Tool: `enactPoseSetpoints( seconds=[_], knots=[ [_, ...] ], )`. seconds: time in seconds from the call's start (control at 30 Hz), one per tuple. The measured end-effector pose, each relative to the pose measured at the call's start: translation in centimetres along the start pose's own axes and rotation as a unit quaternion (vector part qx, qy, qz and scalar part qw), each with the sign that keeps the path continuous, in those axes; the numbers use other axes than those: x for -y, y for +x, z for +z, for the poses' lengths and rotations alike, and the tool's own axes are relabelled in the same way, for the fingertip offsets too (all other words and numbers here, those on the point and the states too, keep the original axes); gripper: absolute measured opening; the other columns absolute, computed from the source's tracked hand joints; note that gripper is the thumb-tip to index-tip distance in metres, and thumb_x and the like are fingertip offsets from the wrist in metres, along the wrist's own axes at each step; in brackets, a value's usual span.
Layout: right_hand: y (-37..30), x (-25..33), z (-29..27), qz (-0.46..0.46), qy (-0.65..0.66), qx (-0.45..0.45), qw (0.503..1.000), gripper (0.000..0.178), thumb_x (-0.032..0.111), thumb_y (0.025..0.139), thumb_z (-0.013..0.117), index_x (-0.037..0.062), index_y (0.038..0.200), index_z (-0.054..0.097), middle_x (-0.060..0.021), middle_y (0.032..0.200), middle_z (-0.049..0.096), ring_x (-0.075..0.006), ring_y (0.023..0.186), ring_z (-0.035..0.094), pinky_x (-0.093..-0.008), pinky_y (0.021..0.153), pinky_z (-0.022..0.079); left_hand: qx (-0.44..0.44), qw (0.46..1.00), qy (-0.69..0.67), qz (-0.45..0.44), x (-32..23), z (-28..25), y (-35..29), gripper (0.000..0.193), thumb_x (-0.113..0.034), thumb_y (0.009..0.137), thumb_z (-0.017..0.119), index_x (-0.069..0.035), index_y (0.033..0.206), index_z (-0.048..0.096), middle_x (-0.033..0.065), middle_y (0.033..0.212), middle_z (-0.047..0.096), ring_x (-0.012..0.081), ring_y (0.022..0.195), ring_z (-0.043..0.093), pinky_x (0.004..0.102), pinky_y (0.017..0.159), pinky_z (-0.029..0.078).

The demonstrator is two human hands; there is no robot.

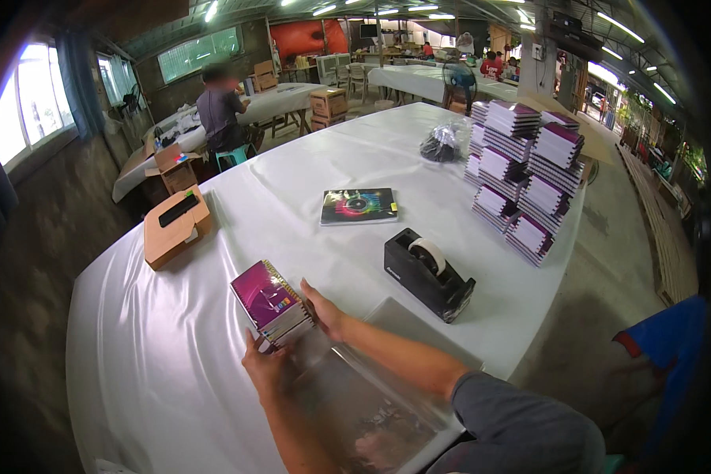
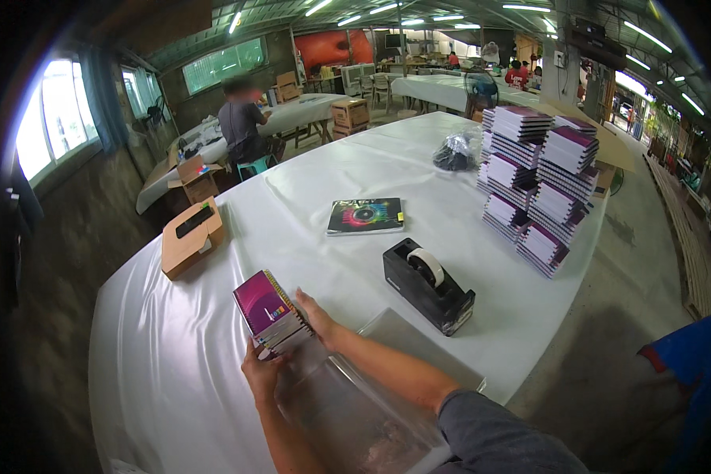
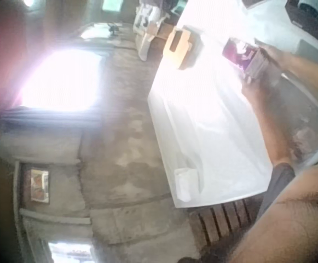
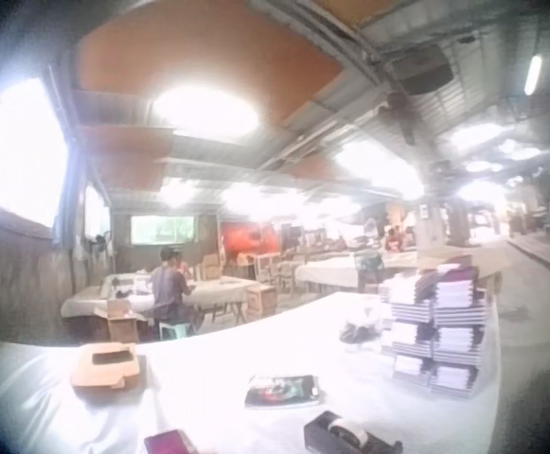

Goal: The person places spiral-bound notebooks into clear plastic sleeves and seals them with tape. The person repeatedly picks up notebooks, inserts them into sleeves, and applies tape to close the packaging.

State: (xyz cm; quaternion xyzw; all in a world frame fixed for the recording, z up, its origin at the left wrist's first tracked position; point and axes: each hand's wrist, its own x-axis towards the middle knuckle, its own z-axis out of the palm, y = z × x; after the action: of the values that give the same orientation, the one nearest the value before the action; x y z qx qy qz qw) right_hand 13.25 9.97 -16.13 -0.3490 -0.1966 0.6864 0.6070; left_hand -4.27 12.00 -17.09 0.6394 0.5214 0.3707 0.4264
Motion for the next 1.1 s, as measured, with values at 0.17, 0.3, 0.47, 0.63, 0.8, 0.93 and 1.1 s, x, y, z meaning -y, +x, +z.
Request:
enactPoseSetpoints(
  seconds=[0.17,0.3,0.47,0.63,0.8,0.93,1.1],
  knots=[
    [-11.5,3.6,1.3,-0.283,-0.212,0.002,0.935,0.054,0.021,0.085,0.064,0.0089,0.133,0.042,-0.0127,0.141,0.035,-0.0237,0.126,0.04,-0.0422,0.1,0.034,0.001,0.935,0.352,-0.034,-4.9,-3.9,-2.2,0.104,-0.031,0.05,0.087,0.005,0.134,0.037,0.0213,0.114,0.059,0.033,0.107,0.057,0.038,0.091,0.045],
    [-26.0,10.9,-0.6,-0.611,-0.62,-0.14,0.472,0.05,0.006,0.073,0.067,0.0076,0.121,0.055,-0.0157,0.131,0.047,-0.0334,0.122,0.044,-0.0398,0.101,0.037,-0.125,0.944,0.283,0.113,-12.9,-5.0,-9.3,0.08,-0.024,0.063,0.082,-0.001,0.13,0.047,0.0193,0.116,0.059,0.0328,0.105,0.059,0.0395,0.087,0.047],
    [-34.1,22.3,-11.3,-0.56,-0.7,-0.409,0.17,0.091,0.013,0.064,0.077,0.0174,0.141,0.029,-0.0144,0.145,0.026,-0.0344,0.132,0.028,-0.0507,0.105,0.028,-0.046,0.924,0.236,0.297,-17.5,-1.3,-14.8,0.066,-0.016,0.066,0.08,-0.004,0.126,0.053,0.0186,0.115,0.061,0.0321,0.103,0.061,0.0376,0.086,0.048],
    [-38.2,29.7,-16.6,-0.422,-0.749,-0.497,0.118,0.1,0.02,0.062,0.079,0.0322,0.143,0.021,-0.006,0.148,0.02,-0.0282,0.137,0.022,-0.0606,0.106,0.021,0.095,0.884,0.305,0.342,-17.1,2.5,-16.7,0.065,-0.026,0.065,0.08,-0.003,0.121,0.056,0.0184,0.108,0.061,0.0324,0.101,0.059,0.036,0.082,0.048],
    [-35.4,32.7,-18.1,-0.345,-0.758,-0.534,0.145,0.103,0.021,0.066,0.077,0.0398,0.144,0.013,-0.0027,0.139,0.031,-0.0226,0.132,0.029,-0.0692,0.103,0.016,0.171,0.863,0.383,0.282,-11.8,2.0,-18.8,0.08,-0.031,0.065,0.08,-0.004,0.133,0.044,0.0199,0.128,0.049,0.036,0.12,0.042,0.0448,0.1,0.035],
    [-36.5,33.9,-18.8,-0.356,-0.769,-0.521,0.099,0.101,0.023,0.067,0.077,0.0371,0.144,0.014,0.0005,0.124,0.042,-0.0168,0.119,0.042,-0.077,0.097,0.013,0.216,0.839,0.371,0.334,-8.3,1.9,-20.9,0.082,-0.039,0.065,0.08,-0.005,0.132,0.046,0.0208,0.133,0.046,0.0384,0.127,0.036,0.0447,0.103,0.032],
    [-37.1,34.9,-18.6,-0.337,-0.795,-0.502,0.051,0.089,0.033,0.064,0.078,0.0214,0.139,0.032,0.0016,0.116,0.048,-0.0148,0.114,0.047,-0.0793,0.095,0.01,0.25,0.864,0.368,0.237,-5.2,3.0,-25.0,0.119,-0.049,0.054,0.082,-0.011,0.146,0.016,0.0165,0.151,0.014,0.0402,0.139,0.007,0.0645,0.104,0.015]
  ],
)
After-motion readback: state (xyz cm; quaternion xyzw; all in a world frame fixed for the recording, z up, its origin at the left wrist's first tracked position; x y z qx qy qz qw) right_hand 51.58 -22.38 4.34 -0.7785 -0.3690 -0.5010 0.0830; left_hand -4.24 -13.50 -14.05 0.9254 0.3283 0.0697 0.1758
